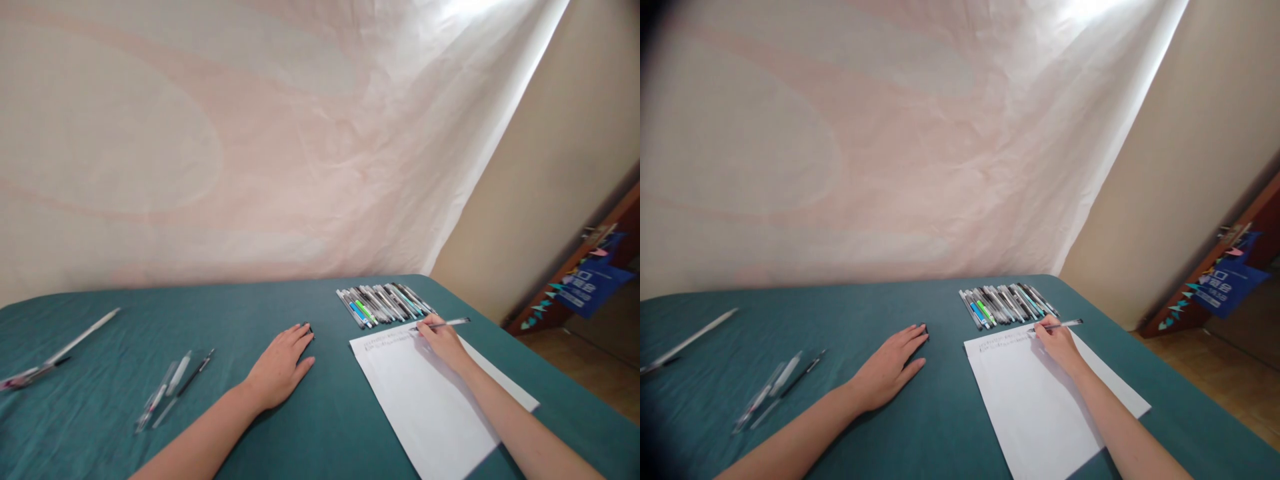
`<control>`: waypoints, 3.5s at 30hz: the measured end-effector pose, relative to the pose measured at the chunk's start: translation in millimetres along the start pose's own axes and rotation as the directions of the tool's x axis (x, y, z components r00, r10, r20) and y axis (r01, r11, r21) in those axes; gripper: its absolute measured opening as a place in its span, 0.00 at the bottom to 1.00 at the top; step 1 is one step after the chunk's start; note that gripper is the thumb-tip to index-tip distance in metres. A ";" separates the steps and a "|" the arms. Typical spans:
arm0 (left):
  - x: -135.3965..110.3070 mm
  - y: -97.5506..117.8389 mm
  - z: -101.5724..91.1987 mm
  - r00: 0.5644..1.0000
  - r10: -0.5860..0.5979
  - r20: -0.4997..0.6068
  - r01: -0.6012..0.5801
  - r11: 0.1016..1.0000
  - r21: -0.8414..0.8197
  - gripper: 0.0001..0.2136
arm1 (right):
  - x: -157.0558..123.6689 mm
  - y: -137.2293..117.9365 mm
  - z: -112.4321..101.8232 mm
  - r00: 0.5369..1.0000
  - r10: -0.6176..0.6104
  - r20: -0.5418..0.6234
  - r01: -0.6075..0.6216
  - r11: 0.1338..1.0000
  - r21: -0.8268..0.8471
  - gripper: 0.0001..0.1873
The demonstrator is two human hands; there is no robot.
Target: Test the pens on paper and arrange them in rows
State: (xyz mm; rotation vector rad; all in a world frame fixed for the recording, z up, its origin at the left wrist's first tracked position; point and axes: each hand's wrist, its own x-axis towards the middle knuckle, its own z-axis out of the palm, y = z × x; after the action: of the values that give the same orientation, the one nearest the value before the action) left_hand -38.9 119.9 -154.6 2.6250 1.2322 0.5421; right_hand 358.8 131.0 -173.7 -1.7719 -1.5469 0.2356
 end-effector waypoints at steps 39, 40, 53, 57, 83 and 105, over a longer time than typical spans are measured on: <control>-6.1 5.8 -2.6 0.981 -0.086 -0.172 0.063 0.989 -0.135 0.11 | -16.6 -54.3 1.4 0.995 -0.081 0.052 0.069 0.979 0.193 0.18; -6.2 5.1 -2.3 0.977 -0.106 -0.186 0.079 0.986 -0.149 0.10 | -20.4 -71.1 4.7 0.988 -0.125 0.087 0.102 0.967 0.232 0.20; -0.5 -15.3 8.6 0.914 -0.288 -0.287 0.111 0.855 -0.506 0.11 | -28.3 -189.6 131.5 0.820 -0.529 0.217 0.521 0.848 0.098 0.12; 3.1 -18.8 9.3 0.887 -0.373 -0.272 0.122 0.759 -0.640 0.12 | -30.2 -184.2 144.3 0.828 -0.524 0.199 0.514 0.852 0.104 0.10; 8.0 -22.7 -5.4 0.799 -0.599 0.049 0.012 -0.066 -0.998 0.11 | -54.9 -204.3 123.4 0.706 -0.706 0.059 0.652 0.680 0.335 0.15; 5.6 -13.0 -8.1 0.845 -0.518 0.131 0.064 -0.144 -0.987 0.13 | -60.8 -207.1 123.2 0.553 -0.830 0.075 0.797 0.553 0.243 0.08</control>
State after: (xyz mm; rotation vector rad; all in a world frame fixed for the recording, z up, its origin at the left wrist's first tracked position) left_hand -48.0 132.6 -150.0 0.8304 0.7880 1.1994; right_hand 111.8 122.4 -147.4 -0.7246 -2.2402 0.0581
